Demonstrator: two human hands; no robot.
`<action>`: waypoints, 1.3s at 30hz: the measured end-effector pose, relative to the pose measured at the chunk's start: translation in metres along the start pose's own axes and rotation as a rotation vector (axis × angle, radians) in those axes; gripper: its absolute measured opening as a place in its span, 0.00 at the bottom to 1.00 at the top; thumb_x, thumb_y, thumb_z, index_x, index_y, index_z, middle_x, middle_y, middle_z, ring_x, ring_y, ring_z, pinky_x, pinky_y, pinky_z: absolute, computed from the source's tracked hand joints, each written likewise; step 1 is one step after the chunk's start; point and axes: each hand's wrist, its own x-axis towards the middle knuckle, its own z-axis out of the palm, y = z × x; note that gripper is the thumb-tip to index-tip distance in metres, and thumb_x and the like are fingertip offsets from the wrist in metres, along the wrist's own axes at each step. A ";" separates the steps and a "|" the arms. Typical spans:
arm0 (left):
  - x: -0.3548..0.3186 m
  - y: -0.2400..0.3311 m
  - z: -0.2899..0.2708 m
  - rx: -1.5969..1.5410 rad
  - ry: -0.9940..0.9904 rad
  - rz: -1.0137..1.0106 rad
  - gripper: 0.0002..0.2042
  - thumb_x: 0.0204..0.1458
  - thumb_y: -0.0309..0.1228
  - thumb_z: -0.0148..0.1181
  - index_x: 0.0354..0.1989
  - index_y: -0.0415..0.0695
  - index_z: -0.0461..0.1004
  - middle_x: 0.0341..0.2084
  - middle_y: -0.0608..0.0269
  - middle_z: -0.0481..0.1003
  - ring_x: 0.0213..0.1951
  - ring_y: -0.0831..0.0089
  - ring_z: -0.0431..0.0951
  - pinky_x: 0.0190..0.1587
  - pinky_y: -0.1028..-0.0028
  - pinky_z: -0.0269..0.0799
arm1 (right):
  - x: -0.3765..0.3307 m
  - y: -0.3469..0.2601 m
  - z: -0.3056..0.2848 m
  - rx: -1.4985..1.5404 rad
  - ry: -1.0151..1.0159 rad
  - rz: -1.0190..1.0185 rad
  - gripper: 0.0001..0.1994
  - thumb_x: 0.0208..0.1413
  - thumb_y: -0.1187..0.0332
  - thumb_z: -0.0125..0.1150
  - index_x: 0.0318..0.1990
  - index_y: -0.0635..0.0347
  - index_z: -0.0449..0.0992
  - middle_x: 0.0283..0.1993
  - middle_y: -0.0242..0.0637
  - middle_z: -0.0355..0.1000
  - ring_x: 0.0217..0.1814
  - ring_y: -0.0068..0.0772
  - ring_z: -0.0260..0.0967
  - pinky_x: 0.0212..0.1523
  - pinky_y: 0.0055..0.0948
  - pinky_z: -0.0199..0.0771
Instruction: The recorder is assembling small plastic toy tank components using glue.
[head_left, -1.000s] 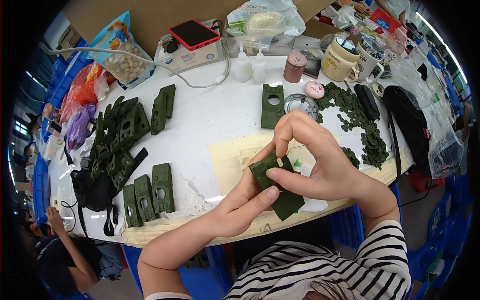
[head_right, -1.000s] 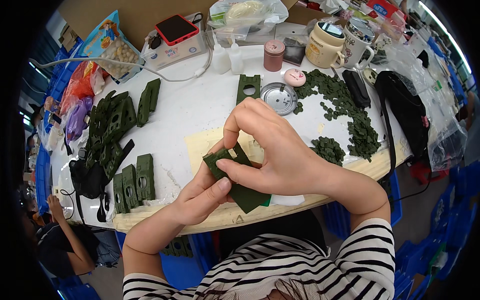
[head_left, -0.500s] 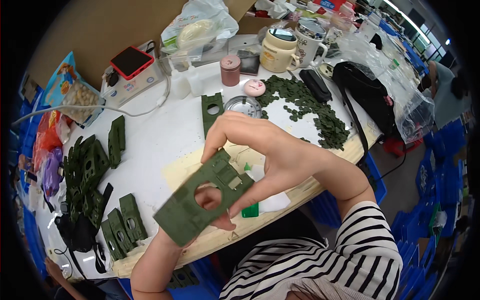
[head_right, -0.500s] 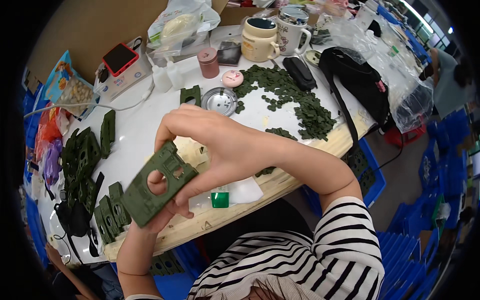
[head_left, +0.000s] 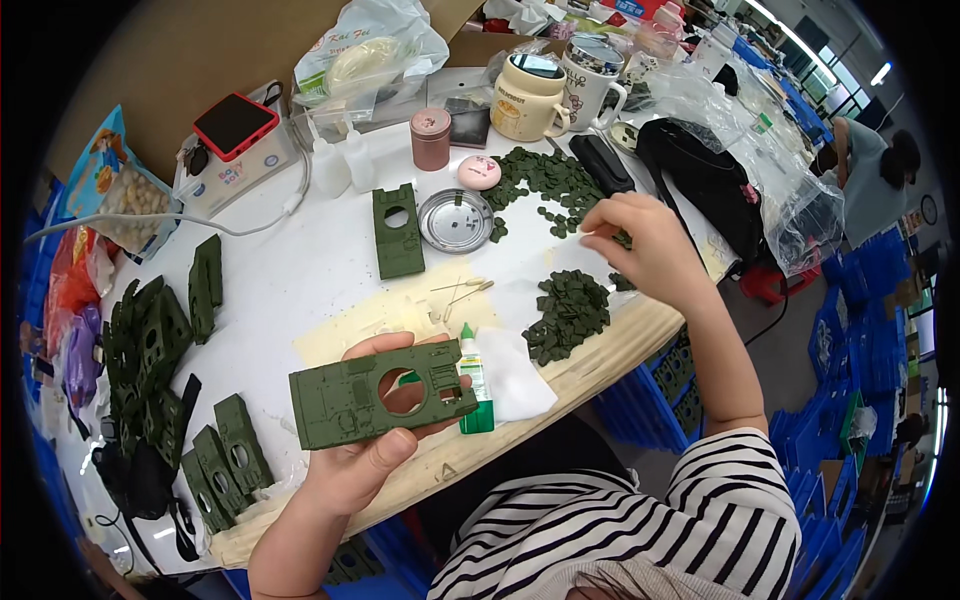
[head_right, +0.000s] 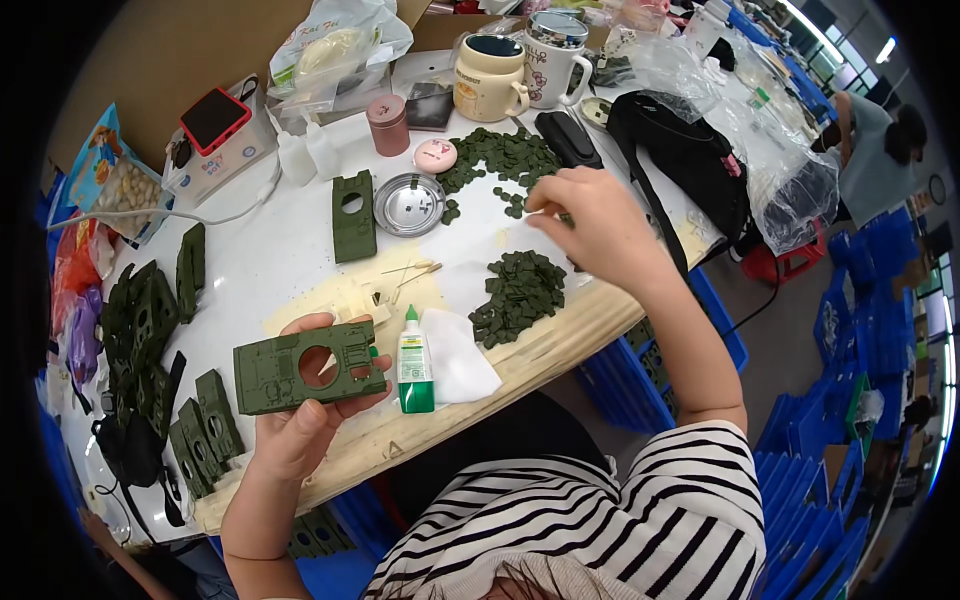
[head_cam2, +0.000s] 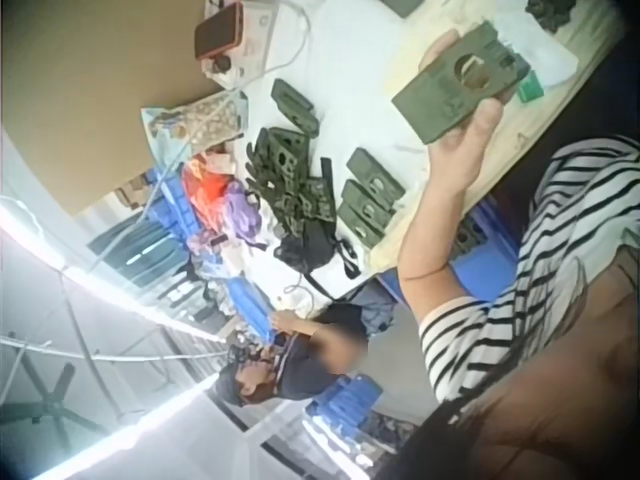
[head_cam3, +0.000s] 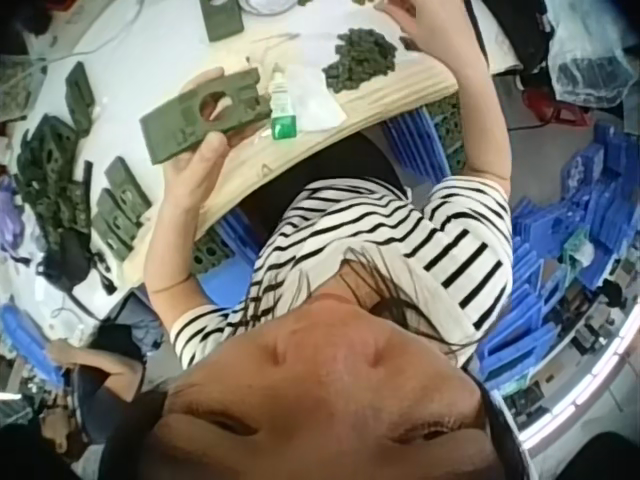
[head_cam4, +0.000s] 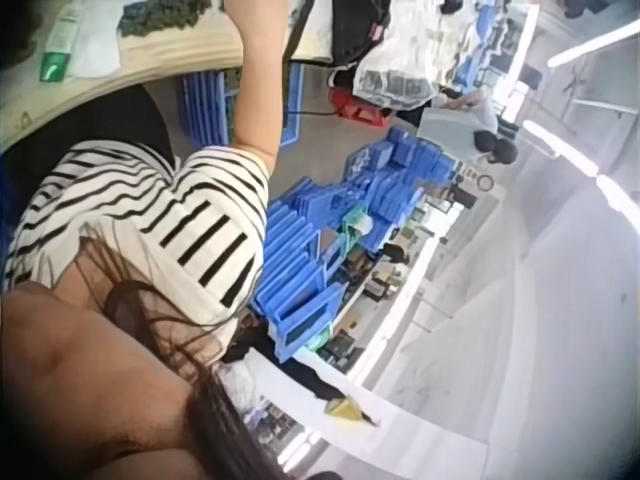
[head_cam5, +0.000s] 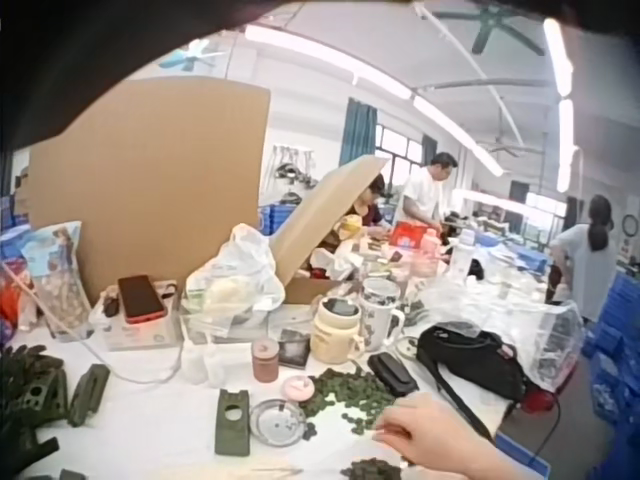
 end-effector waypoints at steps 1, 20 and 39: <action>-0.001 0.000 -0.001 0.004 0.006 -0.004 0.37 0.52 0.37 0.64 0.65 0.43 0.47 0.61 0.44 0.58 0.59 0.50 0.67 0.58 0.54 0.69 | -0.003 0.019 0.000 -0.204 -0.032 -0.021 0.04 0.47 0.70 0.65 0.29 0.59 0.77 0.28 0.35 0.73 0.36 0.38 0.71 0.41 0.34 0.68; 0.007 0.008 -0.004 -0.031 0.044 0.045 0.37 0.59 0.45 0.50 0.70 0.41 0.41 0.62 0.44 0.58 0.59 0.48 0.66 0.56 0.53 0.71 | 0.001 0.009 -0.010 0.034 0.128 -0.065 0.06 0.52 0.76 0.60 0.39 0.64 0.75 0.31 0.41 0.74 0.32 0.37 0.74 0.33 0.30 0.73; 0.016 0.025 -0.023 0.021 0.234 0.170 0.27 0.65 0.36 0.37 0.70 0.45 0.39 0.63 0.46 0.56 0.62 0.57 0.65 0.61 0.58 0.66 | 0.055 -0.118 0.045 1.234 -0.481 -0.013 0.08 0.55 0.75 0.62 0.40 0.69 0.74 0.35 0.36 0.77 0.37 0.17 0.75 0.39 0.18 0.76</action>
